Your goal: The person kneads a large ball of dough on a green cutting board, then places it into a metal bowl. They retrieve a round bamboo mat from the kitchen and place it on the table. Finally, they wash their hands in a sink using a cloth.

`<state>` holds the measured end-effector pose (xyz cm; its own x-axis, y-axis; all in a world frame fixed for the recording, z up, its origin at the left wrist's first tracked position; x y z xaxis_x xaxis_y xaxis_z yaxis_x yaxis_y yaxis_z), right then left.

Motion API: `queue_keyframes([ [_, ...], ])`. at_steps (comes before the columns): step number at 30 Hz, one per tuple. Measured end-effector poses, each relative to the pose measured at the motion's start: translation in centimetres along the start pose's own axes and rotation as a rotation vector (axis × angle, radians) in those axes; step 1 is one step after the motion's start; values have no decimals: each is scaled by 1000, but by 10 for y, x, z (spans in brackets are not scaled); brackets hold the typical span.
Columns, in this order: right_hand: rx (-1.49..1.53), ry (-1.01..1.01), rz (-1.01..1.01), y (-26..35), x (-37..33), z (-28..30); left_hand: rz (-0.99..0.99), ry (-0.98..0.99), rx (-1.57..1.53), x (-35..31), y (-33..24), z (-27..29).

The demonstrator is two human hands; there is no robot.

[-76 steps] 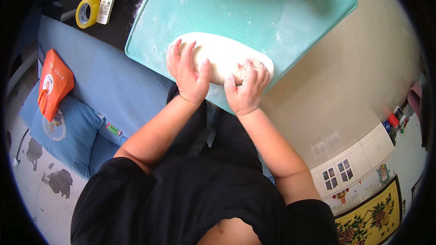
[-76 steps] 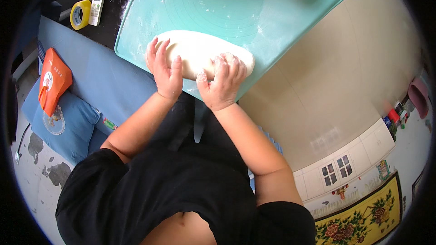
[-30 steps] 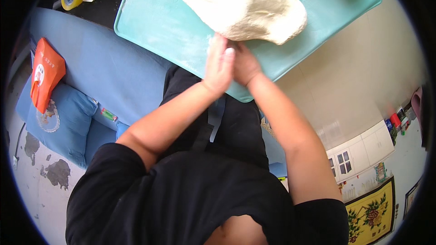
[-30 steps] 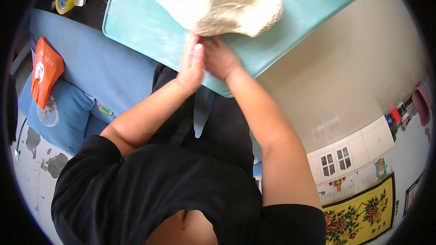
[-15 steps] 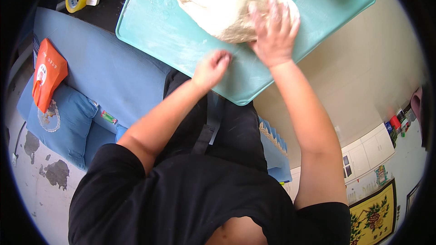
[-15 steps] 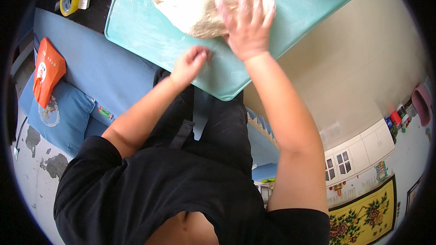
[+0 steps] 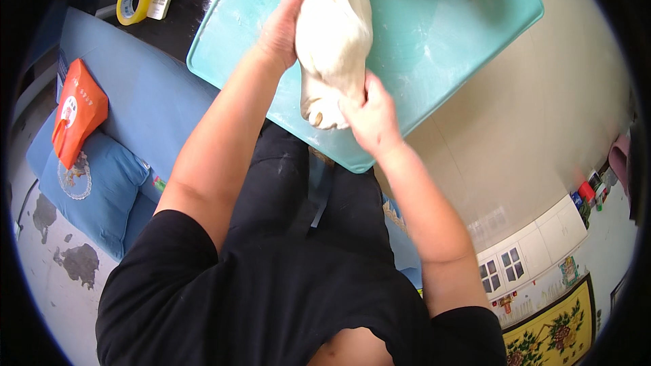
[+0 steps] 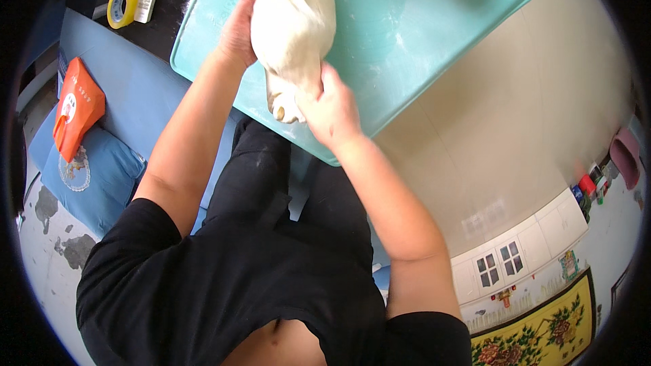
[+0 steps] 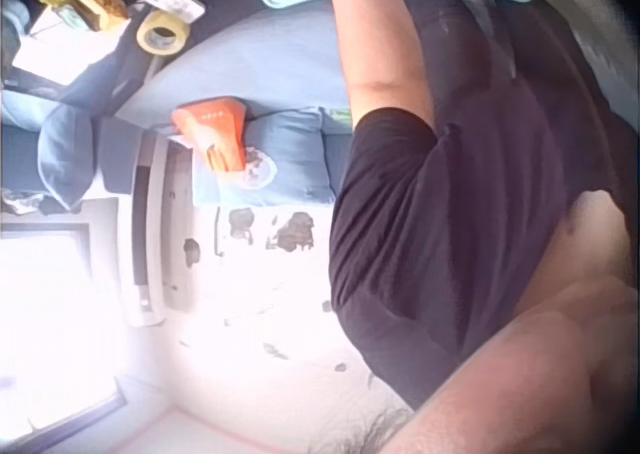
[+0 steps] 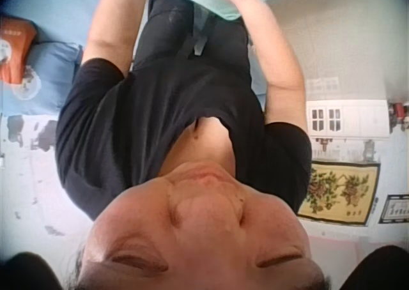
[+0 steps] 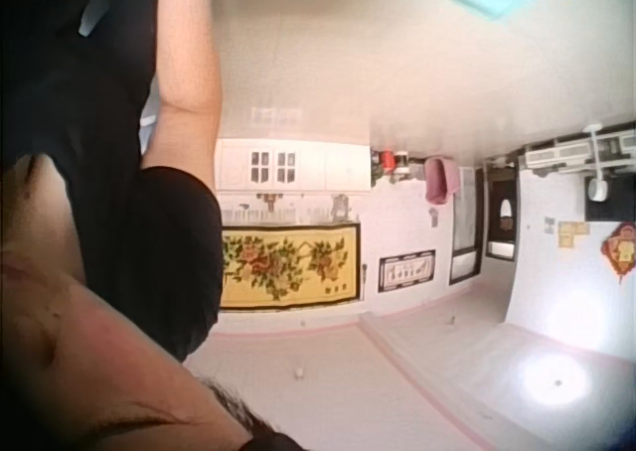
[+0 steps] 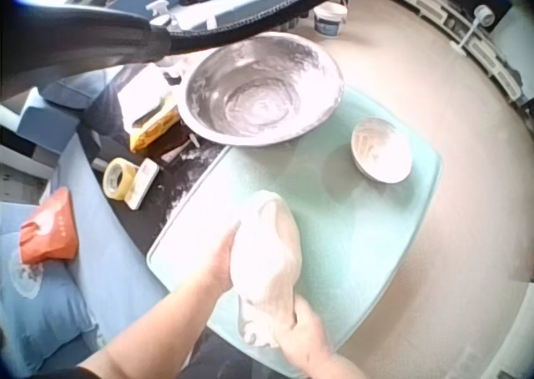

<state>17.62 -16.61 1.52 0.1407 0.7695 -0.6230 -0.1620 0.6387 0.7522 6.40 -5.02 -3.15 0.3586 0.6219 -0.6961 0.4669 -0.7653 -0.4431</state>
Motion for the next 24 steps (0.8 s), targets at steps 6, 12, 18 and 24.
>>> queue_keyframes([
  [6, 105, -17, 37, 2, 29, 49, -97, 109, 281, 18, -15, -18],
  [12, 424, 116, 4, 88, 91, 28, -550, 68, 842, -10, -32, -44],
  [18, -404, -318, 787, 88, -30, 1, -976, -326, 1153, -144, 28, -33],
  [24, -526, -495, 800, 41, 16, 14, -1003, -425, 1503, -91, 39, -32],
])
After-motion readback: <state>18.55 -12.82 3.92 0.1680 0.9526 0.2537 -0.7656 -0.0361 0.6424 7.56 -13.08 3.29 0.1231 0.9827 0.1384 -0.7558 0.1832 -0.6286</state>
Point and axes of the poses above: each hand's wrist, its own x-axis towards the middle knuckle, its own z-axis out of the back of the hand, y = z × x, the point moved 9 cm from there along x, towards the middle knuckle, and after that the axes turned 1 degree about -z, right-handed, at the moved point
